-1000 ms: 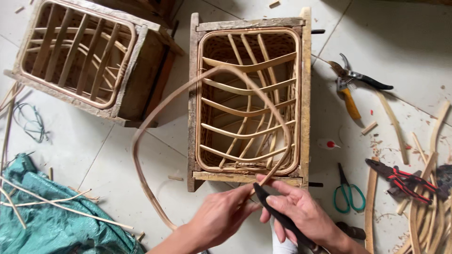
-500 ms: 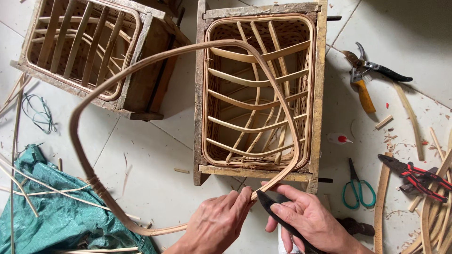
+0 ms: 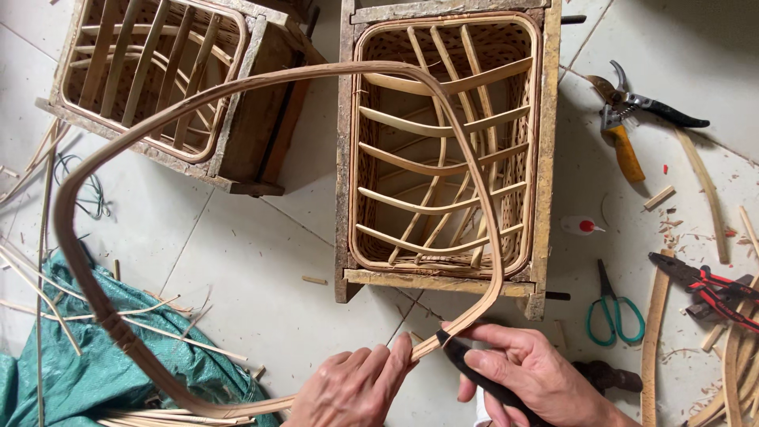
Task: The person applies glue to the rim of a rectangular wooden basket frame and then inserts a curved bamboo strip into the glued groove. The person uses a knife to trim the strip and secures it in place.
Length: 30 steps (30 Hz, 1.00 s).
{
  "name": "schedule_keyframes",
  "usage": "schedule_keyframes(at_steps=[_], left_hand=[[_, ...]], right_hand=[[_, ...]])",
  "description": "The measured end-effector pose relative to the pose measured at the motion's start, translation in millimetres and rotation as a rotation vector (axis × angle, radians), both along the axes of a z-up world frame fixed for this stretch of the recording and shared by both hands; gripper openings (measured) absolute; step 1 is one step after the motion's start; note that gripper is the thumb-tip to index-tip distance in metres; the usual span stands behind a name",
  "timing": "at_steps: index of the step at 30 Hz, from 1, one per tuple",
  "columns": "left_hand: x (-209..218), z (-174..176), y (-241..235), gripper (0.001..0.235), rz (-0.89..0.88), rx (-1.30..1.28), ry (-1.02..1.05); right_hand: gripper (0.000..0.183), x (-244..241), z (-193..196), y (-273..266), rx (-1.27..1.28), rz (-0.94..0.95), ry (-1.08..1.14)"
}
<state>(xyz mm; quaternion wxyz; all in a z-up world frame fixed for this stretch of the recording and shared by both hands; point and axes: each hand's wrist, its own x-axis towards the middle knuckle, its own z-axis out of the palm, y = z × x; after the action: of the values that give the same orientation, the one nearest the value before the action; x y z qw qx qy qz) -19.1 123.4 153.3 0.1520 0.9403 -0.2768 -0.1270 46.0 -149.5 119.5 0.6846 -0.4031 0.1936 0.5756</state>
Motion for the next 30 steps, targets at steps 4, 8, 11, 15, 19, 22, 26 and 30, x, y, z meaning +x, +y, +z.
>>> schedule_keyframes(at_steps=[4, 8, 11, 15, 19, 22, 26, 30], left_hand=[[-4.0, -4.7, 3.7, 0.041, -0.033, 0.030, -0.024], [-8.6, -2.9, 9.9, 0.037, -0.073, 0.083, -0.089], [-12.0, -2.1, 12.5, 0.036, -0.088, 0.135, -0.089], [-16.1, -5.6, 14.3, 0.036, -0.074, 0.143, -0.144], [-12.7, -7.5, 14.7, 0.035, -0.115, 0.143, -0.103], [-1.5, -7.8, 18.2, 0.039, -0.158, 0.162, -0.075], [37.7, -22.1, 28.5, 0.046, -0.118, 0.152, -0.092], [42.6, -27.2, 34.6, 0.047, -0.148, 0.163, -0.145]], right_hand=[[0.049, -1.8, 2.1, -2.9, -0.019, -0.001, 0.011], [0.040, -2.3, 1.8, -5.1, 0.022, -0.004, -0.027], [0.042, -3.2, 0.9, -6.3, -0.032, -0.001, -0.021], [0.047, -5.4, -2.2, -9.2, -0.051, -0.003, -0.037], [0.041, -7.9, -13.0, -19.6, -0.013, -0.013, -0.083], [0.036, -18.4, -26.1, -21.5, 0.036, 0.002, -0.166], [0.039, -21.4, -42.3, -40.5, -0.175, 0.067, -0.222], [0.031, -10.0, -58.4, -106.5, -0.686, -0.060, -0.669]])
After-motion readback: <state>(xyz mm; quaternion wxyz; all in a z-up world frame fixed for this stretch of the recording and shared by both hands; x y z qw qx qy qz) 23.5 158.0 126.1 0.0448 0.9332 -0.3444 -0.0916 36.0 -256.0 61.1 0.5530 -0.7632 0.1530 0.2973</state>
